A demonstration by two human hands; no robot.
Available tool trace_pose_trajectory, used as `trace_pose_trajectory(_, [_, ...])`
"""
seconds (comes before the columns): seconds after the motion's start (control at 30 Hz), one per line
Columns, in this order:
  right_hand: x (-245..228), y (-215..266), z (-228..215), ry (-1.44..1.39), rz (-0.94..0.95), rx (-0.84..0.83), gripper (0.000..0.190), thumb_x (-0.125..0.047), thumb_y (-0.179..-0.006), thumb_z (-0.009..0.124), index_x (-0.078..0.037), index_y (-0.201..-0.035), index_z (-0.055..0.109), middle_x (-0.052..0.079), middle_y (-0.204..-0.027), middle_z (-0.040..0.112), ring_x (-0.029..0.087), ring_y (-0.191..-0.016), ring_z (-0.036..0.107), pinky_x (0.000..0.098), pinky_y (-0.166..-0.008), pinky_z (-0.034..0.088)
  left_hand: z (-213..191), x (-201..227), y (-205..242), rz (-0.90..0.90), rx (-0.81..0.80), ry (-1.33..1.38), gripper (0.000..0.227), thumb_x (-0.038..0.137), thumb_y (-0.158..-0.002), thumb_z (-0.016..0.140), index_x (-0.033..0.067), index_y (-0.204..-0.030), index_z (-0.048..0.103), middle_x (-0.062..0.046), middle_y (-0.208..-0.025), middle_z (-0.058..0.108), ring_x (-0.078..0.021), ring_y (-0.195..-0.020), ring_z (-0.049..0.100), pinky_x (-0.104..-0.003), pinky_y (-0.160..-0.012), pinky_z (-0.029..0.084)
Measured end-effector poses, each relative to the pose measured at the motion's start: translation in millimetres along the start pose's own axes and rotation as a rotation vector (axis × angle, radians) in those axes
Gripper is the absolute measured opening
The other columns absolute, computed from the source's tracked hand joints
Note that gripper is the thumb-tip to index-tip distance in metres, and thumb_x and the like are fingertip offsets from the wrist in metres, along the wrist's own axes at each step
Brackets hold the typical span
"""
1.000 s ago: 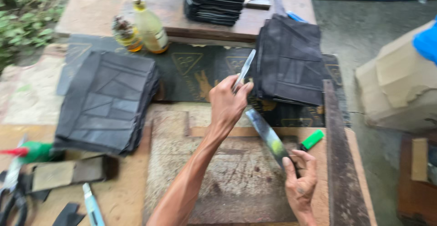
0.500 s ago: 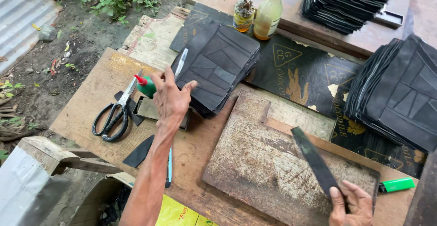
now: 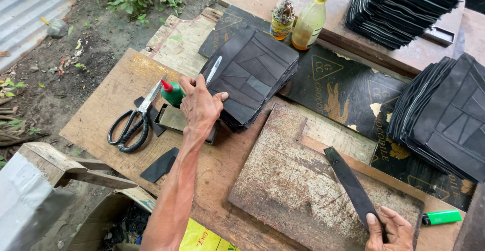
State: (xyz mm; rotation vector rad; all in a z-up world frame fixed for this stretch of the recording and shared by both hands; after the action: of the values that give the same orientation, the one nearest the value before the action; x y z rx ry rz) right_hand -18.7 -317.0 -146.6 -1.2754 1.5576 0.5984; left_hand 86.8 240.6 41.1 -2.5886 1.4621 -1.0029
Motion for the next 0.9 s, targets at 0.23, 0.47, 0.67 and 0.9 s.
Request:
trace_pose_trajectory(0.23, [-31,5,6,0.070,0.020,-0.016,0.043,-0.010,-0.097,0.075,0.008,-0.132,0.058,0.025,-0.100,0.073,0.023,-0.091,0.072,0.0325,-0.081,0.056,1,7,11,0.102,0.135,0.055,0.068,0.026,-0.078,0.089,-0.0005,-0.125,0.047,-0.021,-0.113,0.054,-0.0378,-0.072,0.069,-0.050,-0.056,0.050])
trace_pose_trajectory(0.47, [-72,6,17,0.085,-0.076,-0.035,0.030,-0.004,-0.095,0.075,0.008,-0.121,0.068,0.021,-0.101,0.075,0.022,-0.097,0.073,0.0308,-0.088,0.057,-5,22,10,0.289,0.117,0.138,0.037,0.010,-0.093,0.074,-0.0006,-0.116,0.047,-0.012,-0.077,0.064,-0.0259,-0.065,0.067,-0.040,-0.053,0.050])
trace_pose_trajectory(0.67, [-78,7,-7,-0.232,-0.035,0.049,0.022,0.007,-0.098,0.070,0.009,-0.119,0.065,0.018,-0.099,0.071,0.018,-0.080,0.068,0.0287,-0.082,0.056,-69,89,55,0.403,0.142,0.839,0.017,0.002,-0.108,0.065,0.0030,-0.123,0.058,-0.002,-0.089,0.055,-0.0083,-0.075,0.046,-0.022,-0.061,0.039])
trace_pose_trajectory(0.9, [-89,-3,-95,-0.317,-0.167,0.273,0.012,0.013,-0.114,0.065,0.013,-0.125,0.059,0.022,-0.111,0.068,0.021,-0.087,0.065,0.0321,-0.081,0.056,-17,141,110,0.428,-0.509,0.762,0.024,0.008,-0.098,0.075,0.0019,-0.112,0.057,-0.002,-0.091,0.051,-0.0117,-0.085,0.047,-0.028,-0.075,0.045])
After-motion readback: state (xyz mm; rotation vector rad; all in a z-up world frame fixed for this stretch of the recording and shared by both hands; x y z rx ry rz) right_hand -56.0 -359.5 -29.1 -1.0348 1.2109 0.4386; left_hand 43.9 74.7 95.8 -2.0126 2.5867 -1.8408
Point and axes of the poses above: each hand's wrist, its own y-axis away from the middle knuckle, its own z-axis out of the palm, x = y × z, the point moved 6 cm from there along -y, towards the middle knuckle
